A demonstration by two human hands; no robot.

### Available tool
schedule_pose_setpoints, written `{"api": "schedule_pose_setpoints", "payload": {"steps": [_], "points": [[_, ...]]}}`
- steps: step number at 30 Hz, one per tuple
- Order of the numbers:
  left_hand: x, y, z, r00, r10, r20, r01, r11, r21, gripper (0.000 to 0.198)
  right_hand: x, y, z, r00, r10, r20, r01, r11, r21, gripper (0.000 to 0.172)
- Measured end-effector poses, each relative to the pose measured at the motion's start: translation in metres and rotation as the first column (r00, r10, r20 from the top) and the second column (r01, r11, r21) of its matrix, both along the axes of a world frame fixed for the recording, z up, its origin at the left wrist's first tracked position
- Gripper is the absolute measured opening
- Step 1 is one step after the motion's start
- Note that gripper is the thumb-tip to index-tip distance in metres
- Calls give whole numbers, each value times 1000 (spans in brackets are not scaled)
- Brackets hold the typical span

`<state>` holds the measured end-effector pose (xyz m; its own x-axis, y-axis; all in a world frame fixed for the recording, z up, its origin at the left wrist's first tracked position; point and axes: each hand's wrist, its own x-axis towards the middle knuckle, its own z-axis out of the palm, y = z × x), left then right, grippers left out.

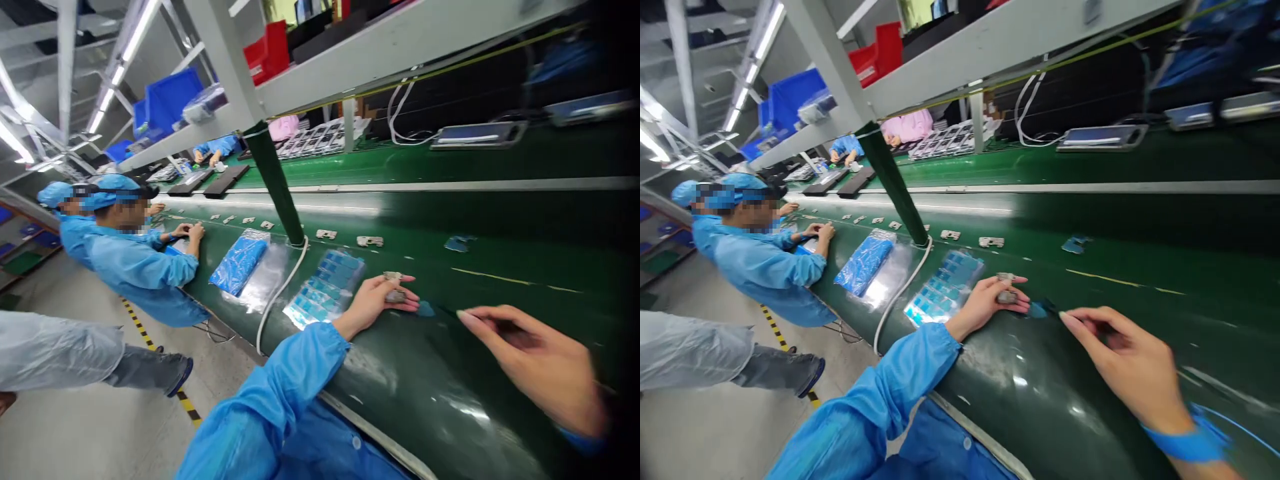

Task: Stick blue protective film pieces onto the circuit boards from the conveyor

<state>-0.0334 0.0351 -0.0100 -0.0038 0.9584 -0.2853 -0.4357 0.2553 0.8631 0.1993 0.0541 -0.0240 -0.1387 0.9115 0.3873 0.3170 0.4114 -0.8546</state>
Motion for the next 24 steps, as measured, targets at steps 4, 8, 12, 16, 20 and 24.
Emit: {"api": "schedule_pose_setpoints", "payload": {"steps": [4,8,12,16,20,24], "points": [[8,-14,2,999,-45,-14,46,994,95,67,-10,-11,21,965,-10,-263,-102,907,-408,54],[20,-26,4,995,-62,-75,70,992,108,63,-17,-21,14,935,105,-339,-274,821,-501,57],[26,-32,7,990,6,-144,10,994,112,53,-14,-29,6,932,170,-319,-319,803,-504,52],[24,-30,8,982,55,-179,-33,992,124,47,-5,-30,4,968,178,-179,-236,890,-390,39],[22,-30,5,979,9,-206,17,992,127,48,2,-25,4,978,202,-48,-207,928,-309,30],[22,-32,6,965,-38,-260,81,985,155,47,7,-20,6,968,248,41,-227,933,-280,33]]}}
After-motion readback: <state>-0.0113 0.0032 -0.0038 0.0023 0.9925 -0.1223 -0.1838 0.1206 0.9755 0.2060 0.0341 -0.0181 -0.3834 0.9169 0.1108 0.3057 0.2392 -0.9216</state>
